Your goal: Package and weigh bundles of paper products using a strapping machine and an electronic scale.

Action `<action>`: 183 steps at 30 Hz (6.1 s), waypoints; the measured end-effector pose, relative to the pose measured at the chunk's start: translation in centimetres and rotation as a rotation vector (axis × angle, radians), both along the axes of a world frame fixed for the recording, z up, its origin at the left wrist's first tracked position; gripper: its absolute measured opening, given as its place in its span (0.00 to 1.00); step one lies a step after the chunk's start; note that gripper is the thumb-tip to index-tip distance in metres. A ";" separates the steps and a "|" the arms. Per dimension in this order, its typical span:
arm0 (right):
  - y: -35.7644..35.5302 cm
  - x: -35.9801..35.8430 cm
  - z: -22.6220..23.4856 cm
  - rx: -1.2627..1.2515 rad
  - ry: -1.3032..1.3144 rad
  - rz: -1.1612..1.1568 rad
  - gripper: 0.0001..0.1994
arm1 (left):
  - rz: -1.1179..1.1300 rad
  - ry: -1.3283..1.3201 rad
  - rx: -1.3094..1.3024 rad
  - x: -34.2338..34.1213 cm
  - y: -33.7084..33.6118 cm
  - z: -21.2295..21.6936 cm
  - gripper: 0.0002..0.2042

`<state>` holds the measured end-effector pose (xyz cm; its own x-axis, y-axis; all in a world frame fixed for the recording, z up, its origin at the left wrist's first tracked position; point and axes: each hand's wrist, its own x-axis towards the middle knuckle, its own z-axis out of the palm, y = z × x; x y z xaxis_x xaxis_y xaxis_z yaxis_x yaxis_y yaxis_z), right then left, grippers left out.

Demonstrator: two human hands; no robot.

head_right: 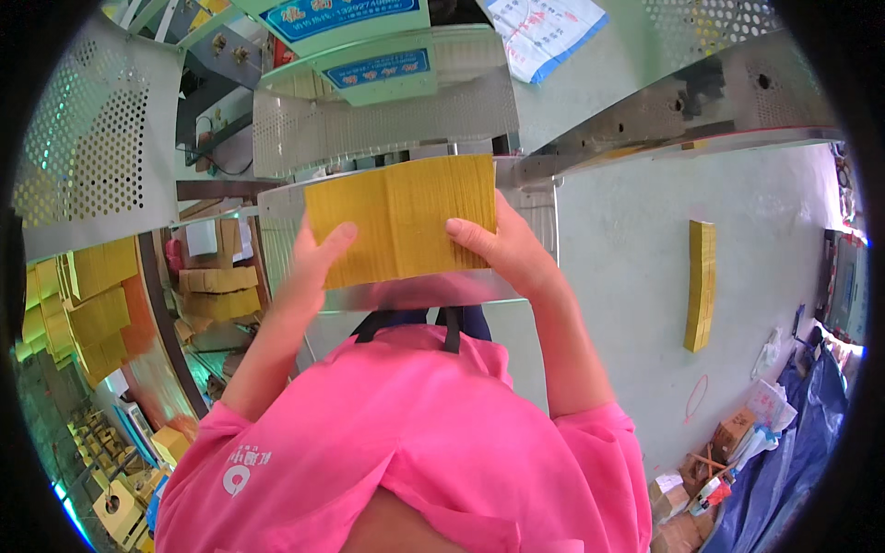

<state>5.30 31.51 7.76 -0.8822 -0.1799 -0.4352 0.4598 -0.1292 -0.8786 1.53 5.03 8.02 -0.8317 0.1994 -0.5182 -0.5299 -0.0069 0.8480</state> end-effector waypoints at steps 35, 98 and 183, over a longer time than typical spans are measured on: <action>-2.9 2.8 -8.6 0.282 -0.018 -0.368 0.19 | -0.119 0.294 -0.178 2.9 -6.6 -9.6 0.27; -2.3 5.3 -11.0 -0.177 0.118 -0.500 0.19 | 0.329 0.008 0.302 6.6 -1.6 -9.6 0.25; 1.2 -5.5 -11.4 -0.302 0.111 -0.510 0.28 | 0.095 0.109 0.183 -7.0 4.5 -8.4 0.29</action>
